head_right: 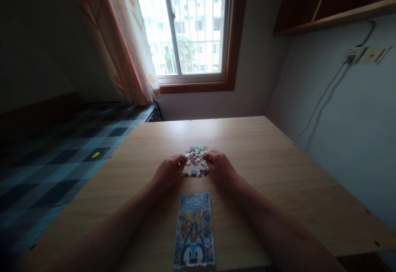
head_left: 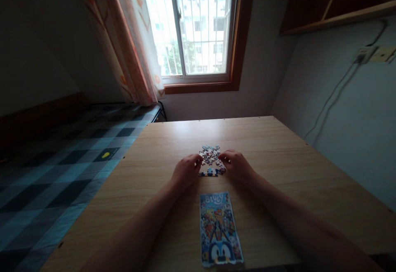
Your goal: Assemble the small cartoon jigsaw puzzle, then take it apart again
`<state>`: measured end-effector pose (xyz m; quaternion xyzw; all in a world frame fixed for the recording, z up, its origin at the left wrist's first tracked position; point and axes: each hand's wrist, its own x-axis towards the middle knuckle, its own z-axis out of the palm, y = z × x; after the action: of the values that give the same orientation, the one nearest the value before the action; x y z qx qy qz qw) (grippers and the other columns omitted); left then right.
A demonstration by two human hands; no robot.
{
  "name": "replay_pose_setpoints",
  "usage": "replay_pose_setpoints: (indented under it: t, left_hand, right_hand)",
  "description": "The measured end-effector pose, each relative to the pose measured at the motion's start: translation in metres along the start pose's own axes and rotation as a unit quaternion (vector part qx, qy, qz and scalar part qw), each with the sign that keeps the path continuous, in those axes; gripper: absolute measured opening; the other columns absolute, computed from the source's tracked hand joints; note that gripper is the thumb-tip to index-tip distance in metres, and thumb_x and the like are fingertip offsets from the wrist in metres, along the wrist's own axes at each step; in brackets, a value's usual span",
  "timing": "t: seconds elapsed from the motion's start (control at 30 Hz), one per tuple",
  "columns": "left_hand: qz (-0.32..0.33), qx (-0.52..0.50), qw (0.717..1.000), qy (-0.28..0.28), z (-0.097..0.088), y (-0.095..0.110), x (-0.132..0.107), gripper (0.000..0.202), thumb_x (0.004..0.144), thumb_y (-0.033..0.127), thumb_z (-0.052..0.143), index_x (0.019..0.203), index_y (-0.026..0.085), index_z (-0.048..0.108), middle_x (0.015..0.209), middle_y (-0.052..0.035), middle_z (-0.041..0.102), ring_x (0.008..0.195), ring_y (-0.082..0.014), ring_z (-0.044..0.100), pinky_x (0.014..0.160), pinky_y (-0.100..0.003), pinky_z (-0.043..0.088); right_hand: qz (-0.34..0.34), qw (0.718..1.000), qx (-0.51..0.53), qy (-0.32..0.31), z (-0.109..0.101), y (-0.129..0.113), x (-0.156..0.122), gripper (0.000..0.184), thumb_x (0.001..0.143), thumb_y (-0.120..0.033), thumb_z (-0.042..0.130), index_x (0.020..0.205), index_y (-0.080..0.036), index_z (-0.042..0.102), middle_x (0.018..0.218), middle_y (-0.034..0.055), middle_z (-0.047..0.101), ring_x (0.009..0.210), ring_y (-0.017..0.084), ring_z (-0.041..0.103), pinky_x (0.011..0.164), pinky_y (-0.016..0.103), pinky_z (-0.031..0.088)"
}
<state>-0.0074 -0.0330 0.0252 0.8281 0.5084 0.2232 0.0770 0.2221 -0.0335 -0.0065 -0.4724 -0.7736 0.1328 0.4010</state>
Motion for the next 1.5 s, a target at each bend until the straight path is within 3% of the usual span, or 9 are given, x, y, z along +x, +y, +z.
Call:
replay_pose_setpoints:
  t: [0.13,0.3,0.4,0.5,0.57,0.77,0.93,1.27,1.5]
  left_hand:
    - [-0.011,-0.023,1.0,0.008,0.007,-0.003,0.006,0.014,0.092,0.019,0.056,0.099,0.021,0.067,0.092,-0.0027,0.072,0.079,-0.0165,0.065,0.076,-0.027,0.049]
    - [0.001,-0.085,0.995,0.049,0.013,-0.013,0.013,0.027,0.092,0.017,0.055,0.118,0.022,0.063,0.107,-0.0037,0.07,0.083,-0.0151,0.066,0.083,-0.028,0.052]
    - [0.034,-0.087,0.993,0.068,0.009,-0.015,0.01,0.026,0.093,0.016,0.054,0.116,0.021,0.064,0.116,-0.0061,0.066,0.085,-0.0145,0.065,0.084,-0.028,0.052]
    - [0.055,-0.042,0.997,0.027,0.001,-0.012,0.004,0.018,0.093,0.019,0.055,0.103,0.022,0.07,0.107,-0.0048,0.069,0.084,-0.0152,0.066,0.08,-0.026,0.051]
    - [0.061,0.001,0.998,-0.02,-0.004,-0.007,0.0,0.016,0.093,0.023,0.057,0.097,0.023,0.072,0.1,-0.0036,0.07,0.08,-0.0154,0.066,0.076,-0.026,0.05]
    - [0.059,0.067,0.99,-0.106,-0.018,0.003,-0.007,0.014,0.088,0.028,0.062,0.096,0.024,0.074,0.101,-0.0043,0.072,0.085,-0.0191,0.067,0.076,-0.027,0.048]
    - [0.056,0.108,0.981,-0.152,-0.03,0.008,-0.01,0.014,0.083,0.02,0.061,0.086,0.022,0.075,0.095,-0.0057,0.072,0.081,-0.0208,0.067,0.074,-0.028,0.048]
    - [0.074,0.079,0.983,-0.149,-0.026,0.008,-0.01,0.02,0.078,0.015,0.06,0.088,0.023,0.076,0.096,-0.0046,0.073,0.08,-0.0203,0.067,0.073,-0.028,0.048]
    - [0.07,0.083,0.983,-0.149,-0.022,0.008,-0.009,0.021,0.079,0.013,0.058,0.083,0.022,0.075,0.094,-0.0046,0.072,0.078,-0.0196,0.066,0.071,-0.027,0.047]
  right_hand:
    - [0.013,1.0,0.011,0.006,0.006,0.002,0.004,0.022,0.084,-0.004,0.06,0.094,-0.017,0.074,0.096,0.0063,0.071,0.092,0.017,0.065,0.089,0.03,0.051]
    - [0.004,0.999,0.026,0.026,0.008,0.004,0.007,0.043,0.086,-0.004,0.054,0.123,-0.02,0.068,0.127,0.0098,0.061,0.114,0.018,0.059,0.098,0.03,0.05]
    - [-0.011,1.0,-0.006,0.002,-0.001,-0.002,0.004,0.037,0.087,-0.007,0.054,0.117,-0.021,0.07,0.117,0.0083,0.065,0.104,0.017,0.062,0.092,0.028,0.05]
    - [-0.018,0.994,-0.058,-0.093,-0.016,-0.014,-0.002,0.024,0.088,-0.014,0.06,0.104,-0.022,0.075,0.101,0.005,0.07,0.088,0.016,0.065,0.081,0.026,0.049]
    - [-0.027,0.985,-0.094,-0.141,-0.024,-0.022,-0.005,0.02,0.088,-0.019,0.063,0.101,-0.025,0.076,0.101,0.0039,0.071,0.087,0.016,0.066,0.079,0.025,0.048]
    - [-0.036,0.974,-0.144,-0.17,-0.035,-0.032,-0.006,0.018,0.087,-0.029,0.068,0.102,-0.027,0.076,0.107,0.0038,0.071,0.091,0.018,0.066,0.077,0.025,0.045]
    - [-0.02,0.967,-0.152,-0.203,-0.035,-0.029,-0.006,0.018,0.084,-0.026,0.069,0.1,-0.027,0.076,0.1,0.0034,0.071,0.085,0.016,0.064,0.073,0.023,0.043]
    - [0.015,0.961,-0.148,-0.233,-0.035,-0.031,-0.004,0.016,0.08,-0.019,0.068,0.091,-0.025,0.077,0.092,0.0031,0.071,0.082,0.016,0.063,0.073,0.023,0.041]
    - [0.021,0.965,-0.144,-0.22,-0.031,-0.027,-0.005,0.016,0.081,-0.02,0.067,0.093,-0.024,0.076,0.093,0.0028,0.071,0.08,0.015,0.062,0.072,0.022,0.041]
